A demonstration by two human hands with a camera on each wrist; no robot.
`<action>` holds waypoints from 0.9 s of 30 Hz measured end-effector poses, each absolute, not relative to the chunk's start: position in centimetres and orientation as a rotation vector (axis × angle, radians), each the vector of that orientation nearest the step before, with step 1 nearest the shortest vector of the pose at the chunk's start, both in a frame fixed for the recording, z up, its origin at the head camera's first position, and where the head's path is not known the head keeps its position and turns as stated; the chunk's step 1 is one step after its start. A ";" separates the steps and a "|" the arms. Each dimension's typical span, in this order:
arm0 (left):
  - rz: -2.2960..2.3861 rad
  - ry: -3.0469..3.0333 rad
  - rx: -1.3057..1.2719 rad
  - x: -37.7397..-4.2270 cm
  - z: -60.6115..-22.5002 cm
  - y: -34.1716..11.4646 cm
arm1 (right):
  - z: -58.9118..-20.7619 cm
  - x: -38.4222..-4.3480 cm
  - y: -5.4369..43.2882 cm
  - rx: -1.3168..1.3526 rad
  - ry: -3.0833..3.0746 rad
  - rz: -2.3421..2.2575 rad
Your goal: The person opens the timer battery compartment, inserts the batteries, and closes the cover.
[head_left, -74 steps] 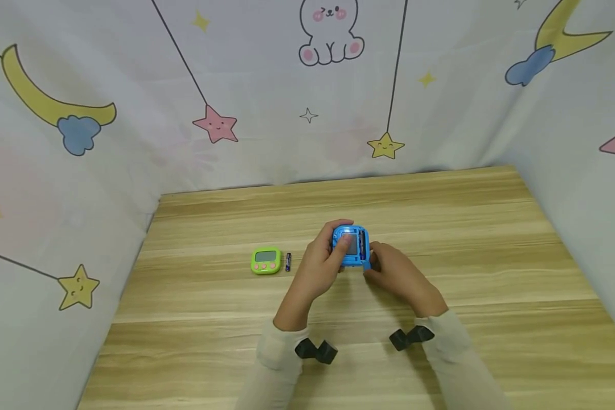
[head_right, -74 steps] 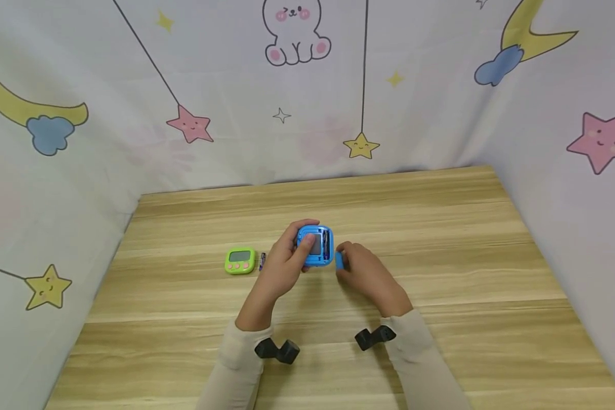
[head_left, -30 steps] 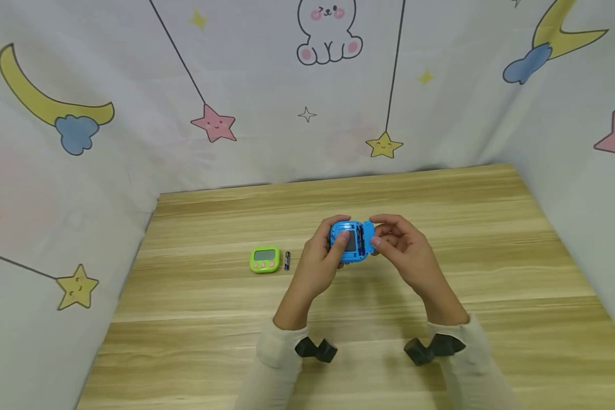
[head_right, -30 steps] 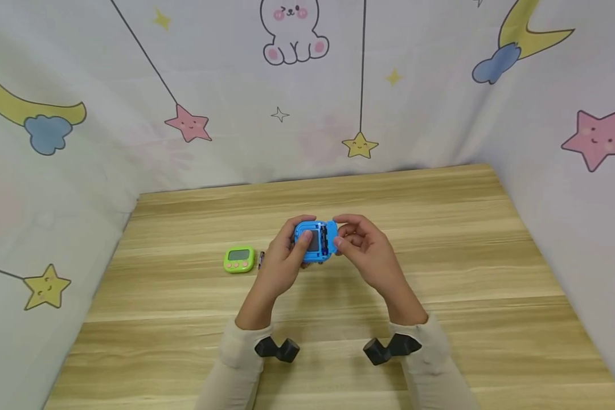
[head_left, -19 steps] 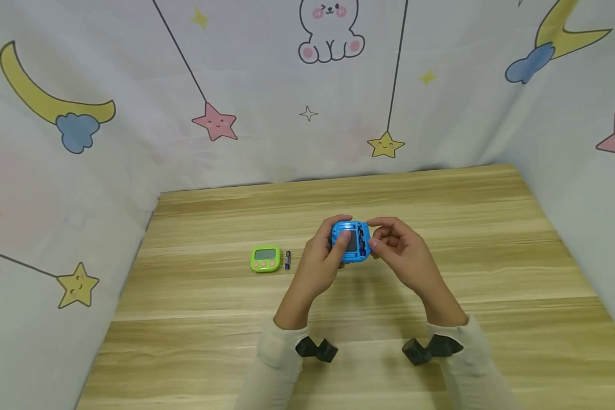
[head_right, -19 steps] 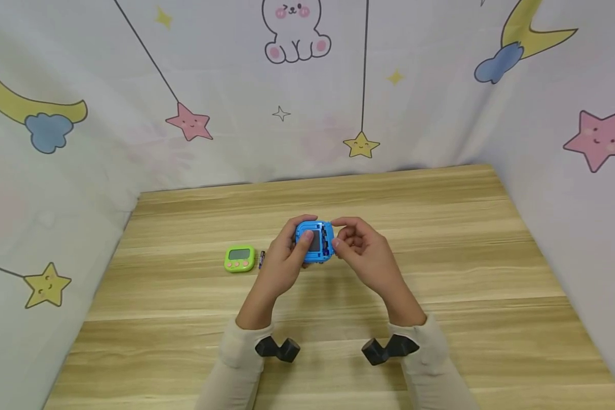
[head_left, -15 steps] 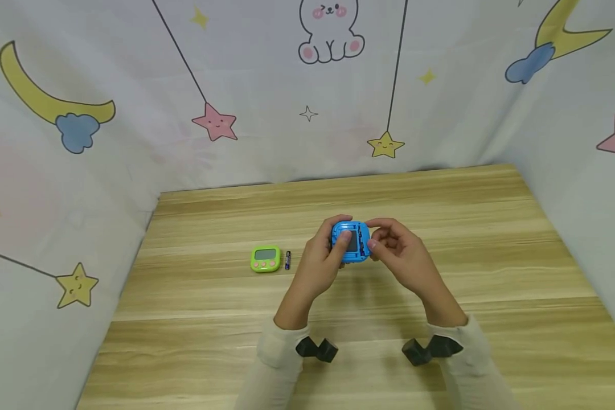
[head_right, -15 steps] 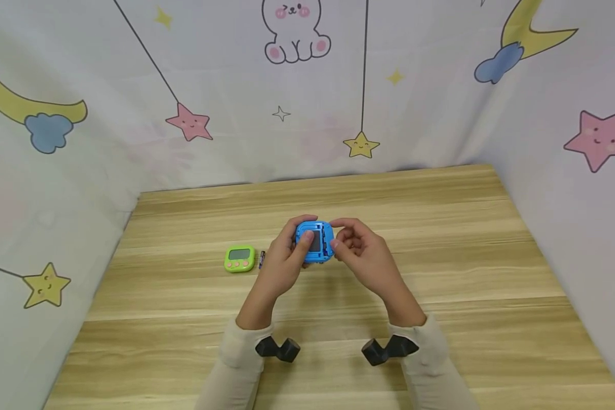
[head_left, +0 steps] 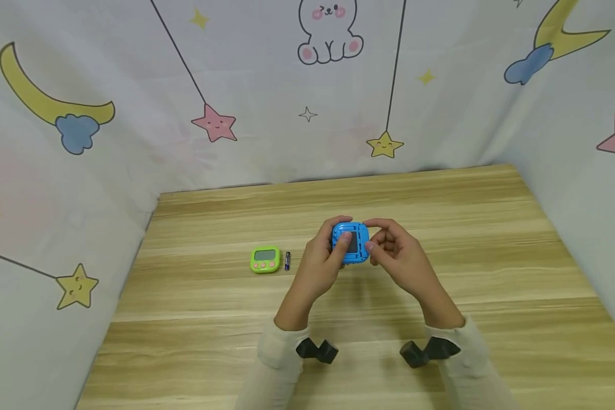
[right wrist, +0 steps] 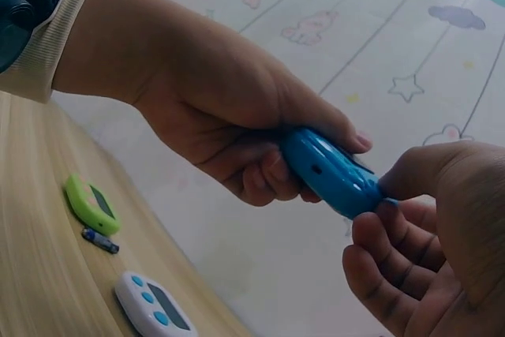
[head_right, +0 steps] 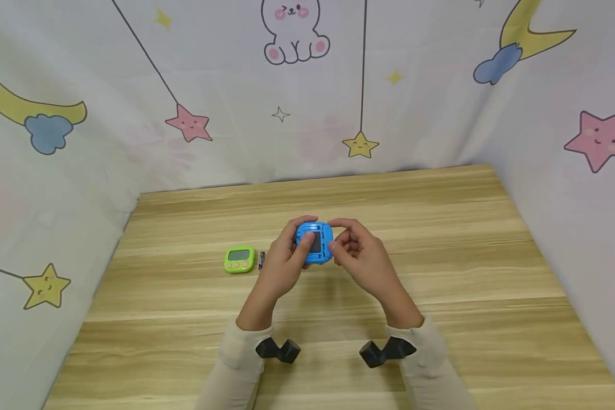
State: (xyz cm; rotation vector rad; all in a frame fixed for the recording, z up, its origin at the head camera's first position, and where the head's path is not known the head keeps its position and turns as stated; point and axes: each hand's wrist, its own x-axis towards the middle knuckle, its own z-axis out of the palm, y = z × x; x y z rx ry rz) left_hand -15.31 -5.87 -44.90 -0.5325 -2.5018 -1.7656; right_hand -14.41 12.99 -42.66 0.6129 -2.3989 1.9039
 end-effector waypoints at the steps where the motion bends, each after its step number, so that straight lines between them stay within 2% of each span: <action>1: -1.758 -2.504 -0.533 -15.3 -44.9 -5.9 | -42.5 -14.4 13.0 0.615 -2.399 1.903; 12: -1.724 -2.510 -0.543 -15.3 -44.7 -5.9 | -41.5 -14.1 12.7 0.635 -2.424 1.881; 27: -1.772 -2.480 -0.509 -15.2 -44.8 -6.0 | -42.2 -13.8 12.3 0.633 -2.379 1.853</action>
